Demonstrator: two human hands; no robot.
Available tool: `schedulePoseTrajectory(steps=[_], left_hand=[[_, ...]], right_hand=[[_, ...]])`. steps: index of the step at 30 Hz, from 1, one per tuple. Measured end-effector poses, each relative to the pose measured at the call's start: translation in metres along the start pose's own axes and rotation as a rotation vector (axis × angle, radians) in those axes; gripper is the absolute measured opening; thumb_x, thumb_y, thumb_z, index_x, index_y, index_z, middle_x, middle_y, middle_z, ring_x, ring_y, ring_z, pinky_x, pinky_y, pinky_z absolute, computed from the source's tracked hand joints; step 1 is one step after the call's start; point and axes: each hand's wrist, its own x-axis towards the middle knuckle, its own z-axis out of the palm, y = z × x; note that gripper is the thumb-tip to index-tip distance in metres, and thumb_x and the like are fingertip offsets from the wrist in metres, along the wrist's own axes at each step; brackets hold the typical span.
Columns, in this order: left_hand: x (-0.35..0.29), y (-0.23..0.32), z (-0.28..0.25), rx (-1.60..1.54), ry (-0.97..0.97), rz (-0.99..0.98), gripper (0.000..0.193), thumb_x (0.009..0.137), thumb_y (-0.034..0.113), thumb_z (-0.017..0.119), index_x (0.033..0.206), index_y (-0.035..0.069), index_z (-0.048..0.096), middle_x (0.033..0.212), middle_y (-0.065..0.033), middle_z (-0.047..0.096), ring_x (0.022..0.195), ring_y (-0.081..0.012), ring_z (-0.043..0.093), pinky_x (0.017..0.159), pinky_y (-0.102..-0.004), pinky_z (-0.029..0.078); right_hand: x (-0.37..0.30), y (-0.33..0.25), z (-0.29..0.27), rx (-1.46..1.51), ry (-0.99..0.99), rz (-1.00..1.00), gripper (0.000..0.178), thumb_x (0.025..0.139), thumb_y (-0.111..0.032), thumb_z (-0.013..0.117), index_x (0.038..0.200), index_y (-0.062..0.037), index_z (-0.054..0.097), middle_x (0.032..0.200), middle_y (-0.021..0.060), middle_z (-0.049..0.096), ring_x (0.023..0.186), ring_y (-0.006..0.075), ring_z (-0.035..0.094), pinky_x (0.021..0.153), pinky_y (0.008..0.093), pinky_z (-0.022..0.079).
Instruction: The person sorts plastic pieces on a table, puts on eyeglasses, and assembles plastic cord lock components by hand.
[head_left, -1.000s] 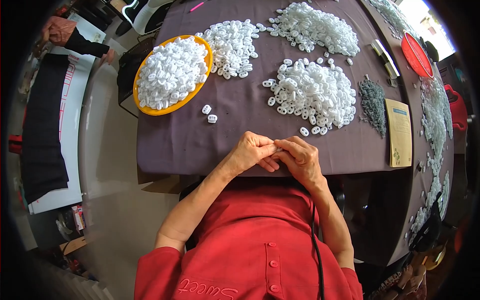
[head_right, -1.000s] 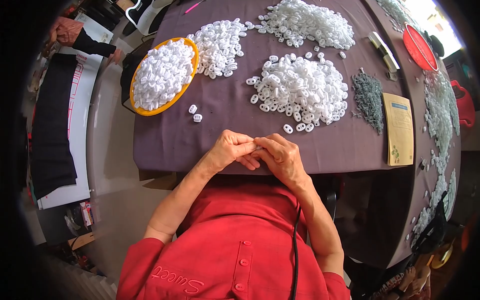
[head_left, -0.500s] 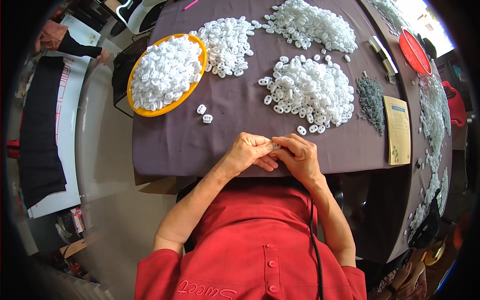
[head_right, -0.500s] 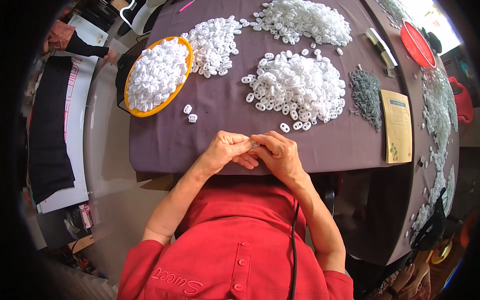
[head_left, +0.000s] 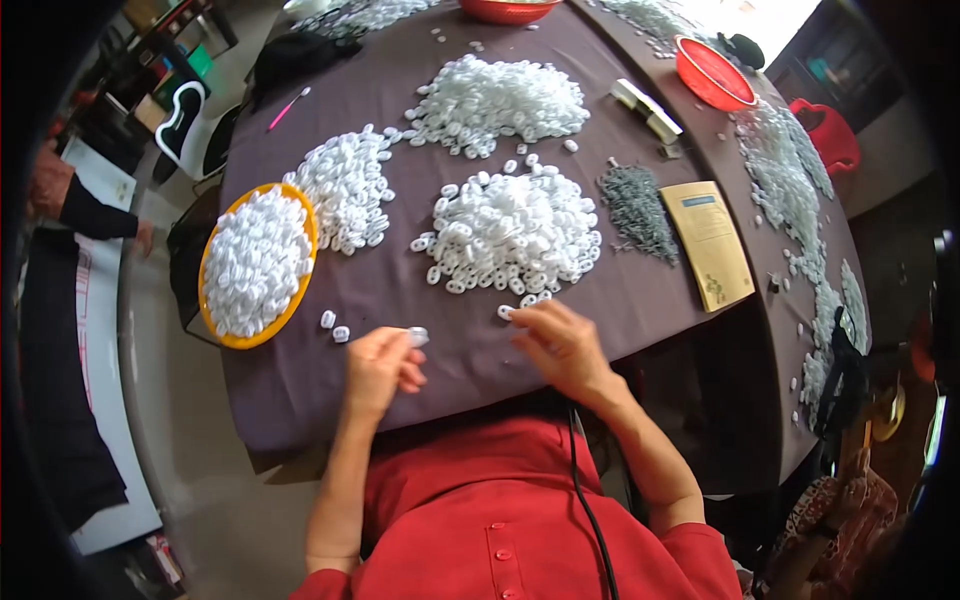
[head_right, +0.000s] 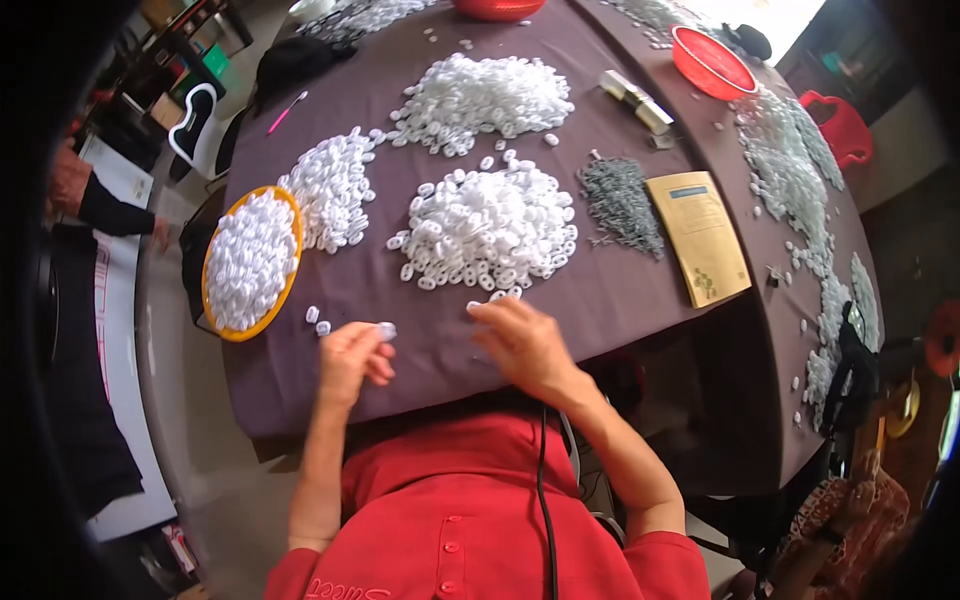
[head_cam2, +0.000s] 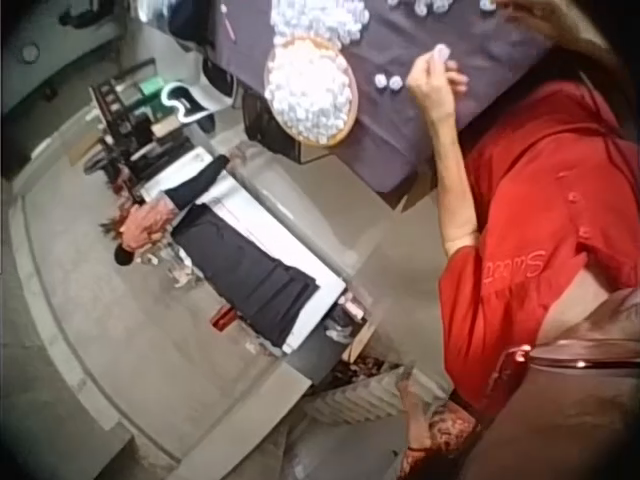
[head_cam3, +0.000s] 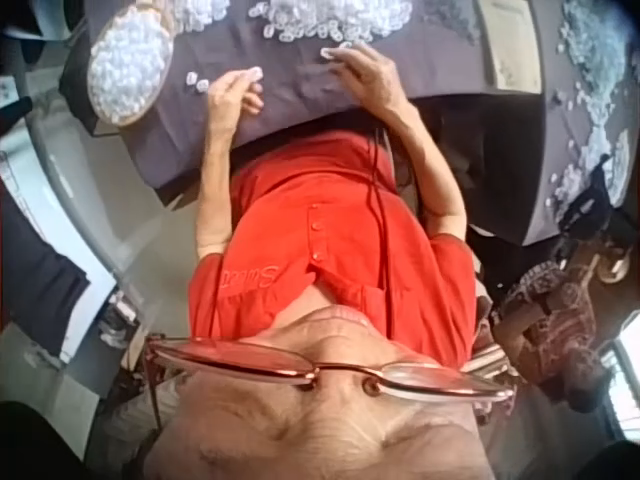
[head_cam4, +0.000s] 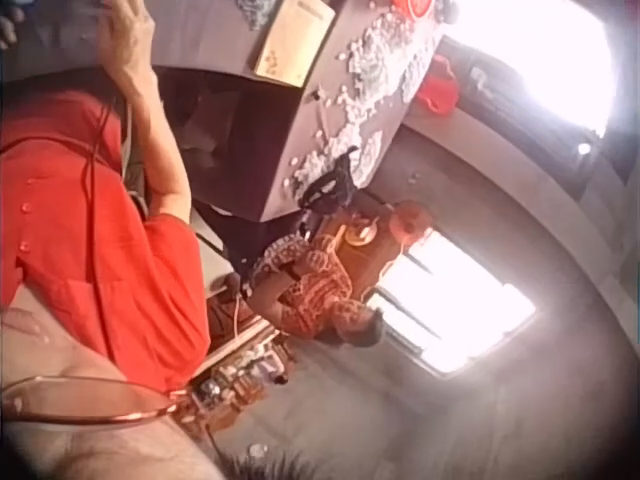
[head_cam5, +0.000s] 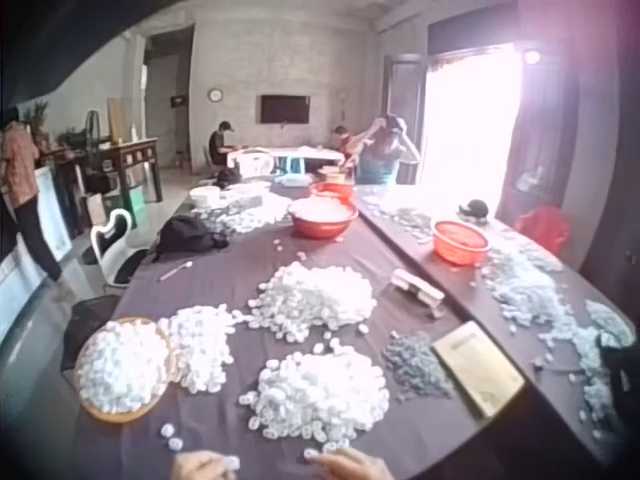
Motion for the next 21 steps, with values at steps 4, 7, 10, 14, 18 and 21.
schedulePoseTrajectory(steps=[4, 7, 10, 14, 18, 21], left_hand=[[0.012, -0.002, -0.049, 0.205, 0.158, 0.012, 0.020, 0.090, 0.016, 0.052, 0.088, -0.002, 0.061, 0.064, -0.0060, 0.058, 0.041, -0.0090, 0.052, 0.033, -0.0197, 0.039], [0.010, -0.005, -0.066, 0.254, 0.182, 0.017, 0.021, 0.090, 0.017, 0.052, 0.083, -0.001, 0.060, 0.061, -0.0045, 0.056, 0.039, -0.0080, 0.051, 0.033, -0.0193, 0.038], [0.013, -0.003, -0.070, 0.271, 0.179, -0.002, 0.021, 0.090, 0.017, 0.053, 0.081, -0.001, 0.060, 0.060, -0.0045, 0.056, 0.039, -0.0079, 0.051, 0.033, -0.0191, 0.037], [0.011, -0.001, -0.073, 0.326, 0.215, -0.016, 0.022, 0.089, 0.016, 0.053, 0.079, -0.001, 0.061, 0.059, -0.0047, 0.055, 0.039, -0.0082, 0.050, 0.033, -0.0197, 0.037], [0.009, 0.002, -0.069, 0.334, 0.232, -0.007, 0.019, 0.087, 0.013, 0.055, 0.081, -0.004, 0.063, 0.058, -0.0050, 0.056, 0.040, -0.0093, 0.052, 0.034, -0.0217, 0.038], [0.010, 0.004, -0.060, 0.312, 0.241, -0.008, 0.020, 0.086, 0.017, 0.059, 0.081, -0.002, 0.063, 0.057, -0.0035, 0.056, 0.040, -0.0082, 0.051, 0.035, -0.0220, 0.038]], right_hand=[[0.000, 0.050, -0.061, -0.250, 0.305, 0.126, 0.010, 0.077, 0.003, 0.060, 0.083, -0.0014, 0.065, 0.073, 0.0084, 0.060, 0.063, 0.0167, 0.059, 0.055, 0.0266, 0.045], [0.003, 0.079, -0.088, -0.427, 0.379, 0.132, 0.011, 0.077, 0.003, 0.059, 0.085, -0.0011, 0.065, 0.074, 0.0095, 0.060, 0.062, 0.0183, 0.059, 0.056, 0.0275, 0.045], [0.016, 0.091, -0.095, -0.501, 0.360, 0.131, 0.009, 0.078, 0.000, 0.060, 0.086, -0.0013, 0.065, 0.075, 0.0106, 0.060, 0.065, 0.0223, 0.060, 0.058, 0.0306, 0.046], [0.037, 0.088, -0.083, -0.624, 0.277, 0.172, 0.008, 0.080, -0.011, 0.062, 0.083, -0.0047, 0.065, 0.082, 0.0118, 0.058, 0.075, 0.0320, 0.060, 0.066, 0.0405, 0.048], [0.043, 0.091, -0.082, -0.727, 0.193, 0.123, 0.008, 0.082, -0.013, 0.058, 0.082, -0.0072, 0.065, 0.082, 0.0124, 0.057, 0.075, 0.0337, 0.059, 0.064, 0.0423, 0.048], [0.038, 0.091, -0.084, -0.890, 0.117, 0.169, 0.005, 0.084, -0.011, 0.056, 0.084, -0.0071, 0.059, 0.084, 0.0120, 0.056, 0.074, 0.0338, 0.059, 0.062, 0.0433, 0.046]])
